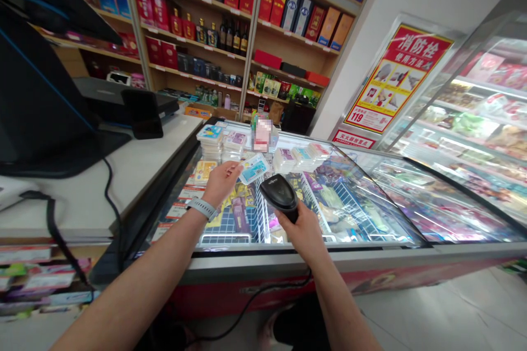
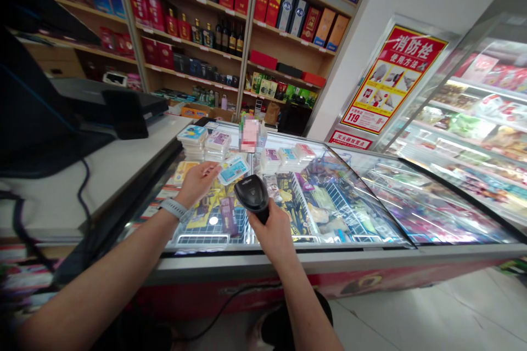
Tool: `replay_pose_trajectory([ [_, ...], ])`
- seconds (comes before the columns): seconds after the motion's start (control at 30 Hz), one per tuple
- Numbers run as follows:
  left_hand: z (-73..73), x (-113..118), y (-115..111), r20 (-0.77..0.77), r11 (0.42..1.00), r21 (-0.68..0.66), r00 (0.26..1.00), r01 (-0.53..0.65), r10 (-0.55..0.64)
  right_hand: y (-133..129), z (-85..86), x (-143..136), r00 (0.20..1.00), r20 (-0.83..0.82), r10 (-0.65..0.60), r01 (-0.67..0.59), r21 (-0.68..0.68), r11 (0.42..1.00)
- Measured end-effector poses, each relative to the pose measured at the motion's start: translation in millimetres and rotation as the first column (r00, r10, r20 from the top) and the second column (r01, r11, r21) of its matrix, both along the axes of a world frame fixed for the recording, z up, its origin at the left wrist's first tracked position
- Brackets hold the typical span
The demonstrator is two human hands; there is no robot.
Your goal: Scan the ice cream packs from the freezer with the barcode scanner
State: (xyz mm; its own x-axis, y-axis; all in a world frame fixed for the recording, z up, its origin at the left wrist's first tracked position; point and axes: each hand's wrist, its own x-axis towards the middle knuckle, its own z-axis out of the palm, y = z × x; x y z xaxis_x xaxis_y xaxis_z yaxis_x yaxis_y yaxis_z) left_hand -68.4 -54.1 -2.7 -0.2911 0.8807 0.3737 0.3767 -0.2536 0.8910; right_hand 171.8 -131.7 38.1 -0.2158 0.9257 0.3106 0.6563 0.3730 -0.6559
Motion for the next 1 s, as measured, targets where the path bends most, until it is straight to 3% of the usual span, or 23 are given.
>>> replay_pose_trajectory([
  [0.47,-2.6,-1,1,-0.028,0.999,0.025,0.999,-0.02,0.021,0,0.3,-1,1.0,0.017,-0.013,0.013,-0.006,1.0],
  [0.57,-1.4,-2,0,-0.054,0.999,0.015,0.997,-0.047,0.047,3,-2.1,2,0.998,-0.059,-0.003,0.001,-0.035,0.999],
  [0.67,1.4,-5,-1,-0.089,0.996,0.002,0.992,-0.088,0.088,10,-7.3,11,0.97,-0.241,0.018,-0.056,-0.151,0.987],
  [0.73,5.2,-9,-3,-0.109,0.992,-0.003,0.986,-0.126,0.125,16,-13.0,20,0.904,-0.427,0.034,-0.158,-0.259,0.953],
  [0.83,13.2,-20,-9,-0.142,0.978,-0.01,0.969,-0.206,0.203,24,-25.5,37,0.73,-0.683,-0.006,-0.315,-0.345,0.884],
  [1.0,15.1,-49,-22,-0.297,0.913,-0.048,0.878,-0.406,0.375,30,-51.9,65,0.488,-0.859,-0.155,-0.382,-0.371,0.846],
])
